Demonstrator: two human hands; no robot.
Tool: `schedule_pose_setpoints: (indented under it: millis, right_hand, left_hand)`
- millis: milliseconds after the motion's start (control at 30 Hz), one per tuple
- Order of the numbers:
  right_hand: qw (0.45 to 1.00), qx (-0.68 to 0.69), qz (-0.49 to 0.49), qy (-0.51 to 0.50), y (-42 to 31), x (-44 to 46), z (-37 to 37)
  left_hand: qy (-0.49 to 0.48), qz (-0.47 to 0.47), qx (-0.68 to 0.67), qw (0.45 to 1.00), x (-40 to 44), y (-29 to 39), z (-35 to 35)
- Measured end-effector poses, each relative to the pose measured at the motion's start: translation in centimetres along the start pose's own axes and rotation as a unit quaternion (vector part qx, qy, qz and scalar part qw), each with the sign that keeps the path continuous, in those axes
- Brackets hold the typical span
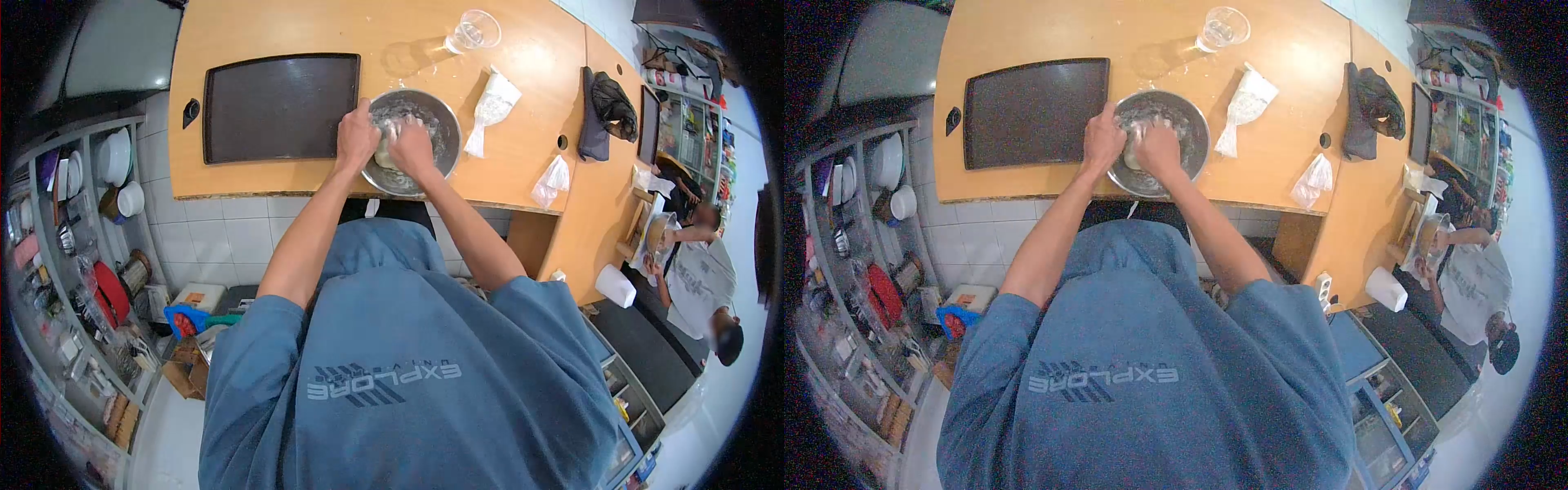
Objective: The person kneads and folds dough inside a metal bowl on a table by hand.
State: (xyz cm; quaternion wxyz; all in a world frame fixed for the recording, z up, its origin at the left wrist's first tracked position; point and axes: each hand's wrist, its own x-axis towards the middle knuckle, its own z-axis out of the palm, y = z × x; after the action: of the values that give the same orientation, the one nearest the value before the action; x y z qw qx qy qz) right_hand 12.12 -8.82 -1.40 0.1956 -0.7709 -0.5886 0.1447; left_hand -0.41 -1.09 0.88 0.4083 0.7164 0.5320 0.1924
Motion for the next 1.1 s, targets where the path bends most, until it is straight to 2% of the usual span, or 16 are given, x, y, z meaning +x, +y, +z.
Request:
schedule_pose_setpoints:
  millis: [133, 233, 400, 533, 633, 733, 800, 833, 933, 1033, 1100]
  right_hand:
    - [0.994, -0.062, -0.047, -0.078, -1.1, -2.0, -1.1]
    - [0.992, -0.06, -0.099, -0.058, -0.6, -2.8, -0.5]
    - [0.988, -0.1, -0.077, -0.09, -1.4, -2.4, -0.2]
    - [0.99, -0.095, -0.097, -0.04, -1.3, -1.9, 0.5]
    - [0.994, -0.068, -0.065, -0.053, -1.2, -1.2, 0.4]
    - [0.995, -0.026, 0.005, -0.091, 0.0, -0.5, 1.7]
    - [0.977, 0.087, 0.026, -0.191, 3.1, 0.0, 2.8]
    - [0.96, 0.144, 0.034, -0.239, 3.5, 0.4, 1.9]
    - [0.923, 0.161, 0.021, -0.35, 2.0, 0.7, -4.7]
    - [0.946, 0.059, -0.084, -0.309, 2.4, -1.0, -4.3]
    - [0.938, 0.141, -0.026, -0.316, 2.3, -1.1, -4.8]
  left_hand:
    - [0.003, 0.002, 0.005, 1.0, 0.0, -0.3, 0.1]
    - [0.002, 0.001, 0.004, 1.0, 0.1, -0.4, 0.2]
    - [-0.004, 0.011, -0.005, 1.0, 0.0, -0.6, 0.1]
    - [0.002, 0.029, -0.012, 1.0, 0.2, -0.8, 0.4]
    - [-0.004, 0.028, 0.0, 1.0, 0.8, -0.9, 0.8]
    - [-0.01, 0.024, 0.02, 0.999, 1.0, -1.1, 0.5]
    - [-0.016, 0.022, 0.025, 0.999, 0.8, -0.7, 0.4]
    - [-0.018, 0.02, 0.027, 0.999, 0.7, -0.6, 0.3]
    - [-0.02, 0.008, 0.032, 0.999, 0.7, -0.2, 0.1]
    - [-0.001, 0.035, 0.015, 0.999, 0.5, -0.8, 0.4]
    - [0.006, 0.048, 0.008, 0.999, 0.4, -0.9, 0.4]
